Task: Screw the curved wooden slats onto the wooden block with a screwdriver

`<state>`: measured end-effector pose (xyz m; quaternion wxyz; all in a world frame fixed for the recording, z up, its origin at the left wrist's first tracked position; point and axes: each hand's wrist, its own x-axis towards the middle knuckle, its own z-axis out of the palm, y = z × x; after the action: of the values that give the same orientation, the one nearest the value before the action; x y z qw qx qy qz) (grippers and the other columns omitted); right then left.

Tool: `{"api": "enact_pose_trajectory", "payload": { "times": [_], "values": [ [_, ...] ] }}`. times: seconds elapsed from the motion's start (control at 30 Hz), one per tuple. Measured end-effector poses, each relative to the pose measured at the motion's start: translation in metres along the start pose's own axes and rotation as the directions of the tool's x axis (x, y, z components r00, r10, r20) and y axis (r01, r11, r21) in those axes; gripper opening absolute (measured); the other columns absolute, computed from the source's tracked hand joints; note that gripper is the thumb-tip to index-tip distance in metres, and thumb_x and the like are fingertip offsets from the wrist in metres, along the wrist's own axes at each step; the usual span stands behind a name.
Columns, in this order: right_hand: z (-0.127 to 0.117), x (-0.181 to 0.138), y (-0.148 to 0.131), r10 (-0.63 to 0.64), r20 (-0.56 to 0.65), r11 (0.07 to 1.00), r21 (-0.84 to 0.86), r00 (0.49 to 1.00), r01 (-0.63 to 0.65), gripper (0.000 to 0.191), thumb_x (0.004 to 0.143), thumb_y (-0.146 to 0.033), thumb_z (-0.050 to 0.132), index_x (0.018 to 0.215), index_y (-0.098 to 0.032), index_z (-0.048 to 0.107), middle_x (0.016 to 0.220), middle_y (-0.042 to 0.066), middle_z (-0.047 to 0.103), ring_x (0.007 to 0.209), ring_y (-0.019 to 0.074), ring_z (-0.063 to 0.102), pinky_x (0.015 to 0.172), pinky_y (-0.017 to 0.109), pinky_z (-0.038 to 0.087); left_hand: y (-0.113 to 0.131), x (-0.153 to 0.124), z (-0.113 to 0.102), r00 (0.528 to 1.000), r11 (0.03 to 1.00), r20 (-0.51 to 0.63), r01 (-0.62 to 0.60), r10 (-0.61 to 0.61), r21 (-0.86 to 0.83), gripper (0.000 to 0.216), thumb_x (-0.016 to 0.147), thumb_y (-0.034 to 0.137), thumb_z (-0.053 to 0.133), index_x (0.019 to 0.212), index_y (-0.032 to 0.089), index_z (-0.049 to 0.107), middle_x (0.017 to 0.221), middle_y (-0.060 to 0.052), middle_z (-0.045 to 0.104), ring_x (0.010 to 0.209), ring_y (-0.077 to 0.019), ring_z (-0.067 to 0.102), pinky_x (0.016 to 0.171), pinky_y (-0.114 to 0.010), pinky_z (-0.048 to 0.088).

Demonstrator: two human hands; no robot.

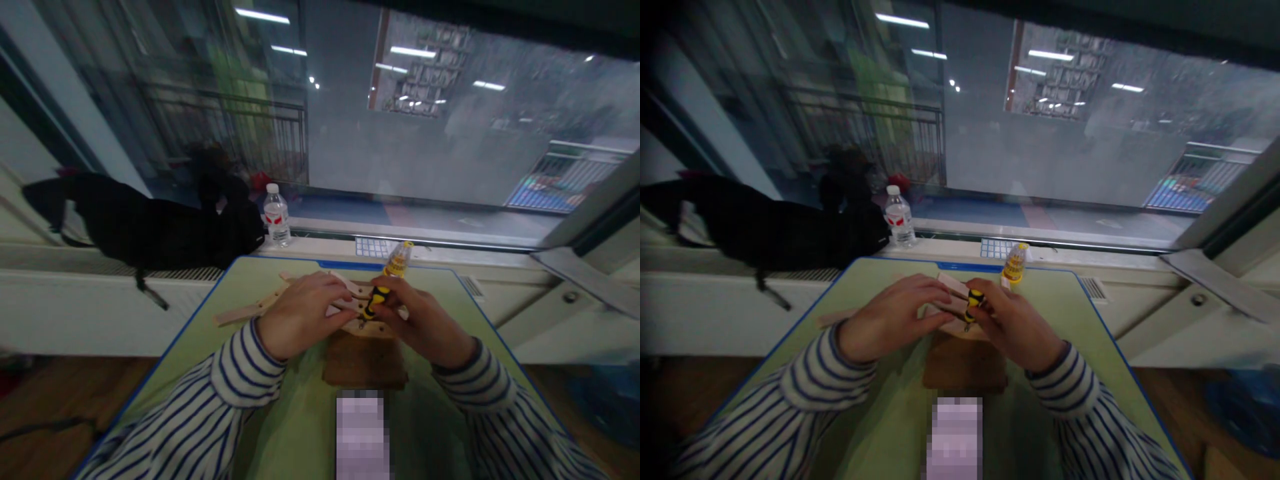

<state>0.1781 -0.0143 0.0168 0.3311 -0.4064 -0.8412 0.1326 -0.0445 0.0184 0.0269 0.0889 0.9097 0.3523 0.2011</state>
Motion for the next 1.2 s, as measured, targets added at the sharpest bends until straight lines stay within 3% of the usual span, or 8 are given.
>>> {"api": "enact_pose_trajectory", "payload": {
  "times": [0.17, 0.4, 0.6, 0.83, 1.2],
  "values": [
    [0.001, 0.002, 0.004, -0.008, -0.014, 1.000, 0.008, 1.000, 0.009, 0.033, 0.089, -0.023, 0.053, 0.122, -0.024, 0.048, 0.095, 0.005, 0.068, 0.076, 0.0158, 0.067, 0.069, 0.030, 0.054, 0.009, 0.010, 0.016, 0.999, 0.993, 0.014, 0.044, -0.043, -0.111, 0.031, 0.083, 0.037, 0.063, 0.111, 0.023, 0.064, 0.110, -0.003, 0.068, 0.104, -0.0211, 0.060, 0.091, -0.033, 0.044],
    [0.002, 0.008, 0.008, 0.007, -0.019, 1.000, -0.028, 1.000, -0.007, 0.033, 0.089, -0.024, 0.054, 0.122, -0.022, 0.051, 0.094, 0.007, 0.068, 0.076, 0.0171, 0.067, 0.068, 0.032, 0.055, 0.013, 0.020, 0.015, 0.994, 0.984, 0.012, 0.107, -0.106, -0.140, 0.028, 0.086, 0.046, 0.056, 0.100, 0.025, 0.068, 0.097, 0.000, 0.071, 0.090, -0.0190, 0.064, 0.076, -0.029, 0.045],
    [-0.006, 0.014, 0.001, 0.029, 0.011, 0.993, -0.111, 1.000, -0.027, 0.028, 0.090, -0.025, 0.053, 0.118, -0.020, 0.051, 0.088, 0.006, 0.068, 0.075, 0.0175, 0.065, 0.069, 0.034, 0.053, 0.010, 0.026, 0.021, 0.996, 0.974, 0.055, 0.076, -0.066, -0.211, 0.028, 0.085, 0.047, 0.057, 0.090, 0.022, 0.067, 0.085, 0.001, 0.070, 0.079, -0.0163, 0.063, 0.067, -0.025, 0.043],
    [-0.028, 0.023, -0.017, -0.043, 0.144, 0.977, -0.199, 0.989, 0.071, 0.025, 0.089, -0.019, 0.052, 0.115, -0.019, 0.055, 0.103, 0.007, 0.065, 0.093, 0.0190, 0.062, 0.081, 0.035, 0.050, 0.008, 0.023, 0.023, 0.996, 0.973, 0.062, 0.083, -0.071, -0.217, 0.026, 0.087, 0.043, 0.055, 0.088, 0.019, 0.066, 0.081, -0.001, 0.069, 0.074, -0.0155, 0.062, 0.064, -0.024, 0.042],
    [-0.027, 0.018, -0.025, -0.028, 0.165, 0.974, -0.218, 0.986, 0.064, 0.020, 0.093, -0.021, 0.049, 0.112, -0.018, 0.055, 0.104, 0.007, 0.066, 0.094, 0.0189, 0.061, 0.080, 0.033, 0.047, 0.006, 0.020, 0.020, 0.997, 0.963, 0.078, 0.033, -0.013, -0.269, 0.017, 0.086, 0.033, 0.057, 0.088, 0.019, 0.065, 0.081, 0.000, 0.068, 0.072, -0.0138, 0.061, 0.063, -0.023, 0.040]
  ]
}}
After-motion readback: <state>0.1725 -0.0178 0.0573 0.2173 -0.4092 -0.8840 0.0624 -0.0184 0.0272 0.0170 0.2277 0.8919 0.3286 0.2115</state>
